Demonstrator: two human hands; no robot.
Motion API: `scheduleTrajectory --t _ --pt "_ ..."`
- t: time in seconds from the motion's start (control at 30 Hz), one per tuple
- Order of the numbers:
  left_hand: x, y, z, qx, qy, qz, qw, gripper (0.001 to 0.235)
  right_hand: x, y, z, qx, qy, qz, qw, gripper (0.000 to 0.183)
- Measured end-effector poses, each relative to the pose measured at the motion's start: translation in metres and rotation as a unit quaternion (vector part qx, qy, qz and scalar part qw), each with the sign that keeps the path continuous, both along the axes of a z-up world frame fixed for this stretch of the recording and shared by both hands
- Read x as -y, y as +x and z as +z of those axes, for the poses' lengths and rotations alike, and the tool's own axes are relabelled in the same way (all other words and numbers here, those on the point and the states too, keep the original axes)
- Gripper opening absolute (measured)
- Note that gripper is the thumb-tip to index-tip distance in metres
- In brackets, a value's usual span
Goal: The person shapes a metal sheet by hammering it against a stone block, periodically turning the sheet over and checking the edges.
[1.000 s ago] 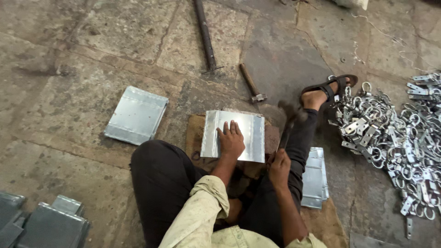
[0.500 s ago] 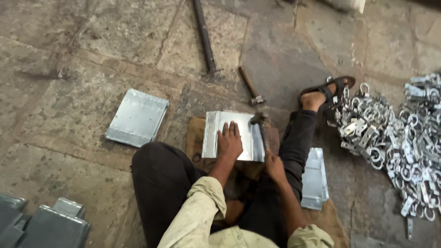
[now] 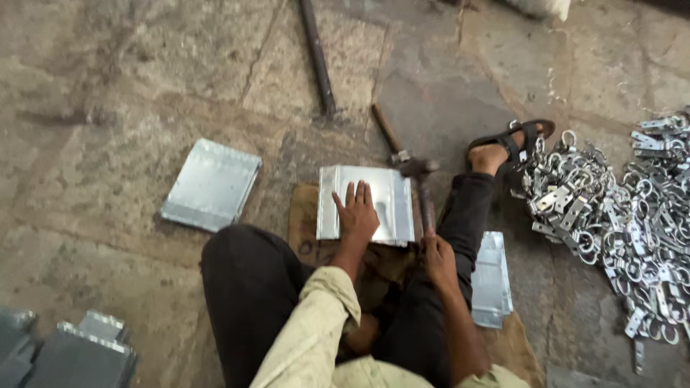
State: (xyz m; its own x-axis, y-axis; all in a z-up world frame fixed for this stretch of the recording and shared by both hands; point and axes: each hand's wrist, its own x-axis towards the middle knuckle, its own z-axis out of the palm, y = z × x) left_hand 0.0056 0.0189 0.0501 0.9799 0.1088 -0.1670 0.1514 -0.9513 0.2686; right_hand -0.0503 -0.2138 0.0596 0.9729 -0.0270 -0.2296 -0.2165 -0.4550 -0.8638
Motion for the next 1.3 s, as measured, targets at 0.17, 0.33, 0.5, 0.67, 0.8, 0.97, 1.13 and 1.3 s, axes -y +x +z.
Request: scheduleTrajectory --t 0.17,0.33,0.5,0.67,0.8,0.97,1.13,1.3 --pt "-0.002 -0.001 -0.006 0.055 0.030 0.011 0.998 0.066 -0.020 -0.016 -0.028 0.171 -0.113 0.034 0.978 0.055" --pt "-0.005 0.003 -0.004 0.036 0.023 0.015 0.999 0.067 0.003 -0.004 -0.015 0.006 -0.008 -0.031 0.999 0.059" --pt "-0.005 0.018 -0.025 0.069 0.018 0.013 0.997 0.066 -0.015 -0.027 -0.021 0.243 -0.095 0.043 0.964 0.051" --pt "-0.009 0.030 -0.035 0.115 0.056 0.029 0.991 0.064 -0.005 -0.012 -0.007 0.021 0.079 -0.022 0.996 0.054" --pt "-0.004 0.017 -0.019 0.077 0.041 0.022 0.996 0.068 -0.017 -0.045 -0.025 0.211 -0.015 -0.019 0.977 0.054" --pt "-0.005 0.023 0.003 0.007 0.011 0.021 1.000 0.072 0.002 -0.029 0.015 -0.001 -0.105 0.025 0.994 0.047" --pt "-0.009 0.021 -0.019 0.076 0.064 0.007 0.995 0.066 -0.021 -0.067 0.006 0.105 -0.002 -0.019 0.994 0.051" --pt "-0.007 0.027 -0.017 0.051 0.042 0.024 0.998 0.067 -0.014 -0.056 0.056 -0.045 -0.080 0.021 0.996 0.042"
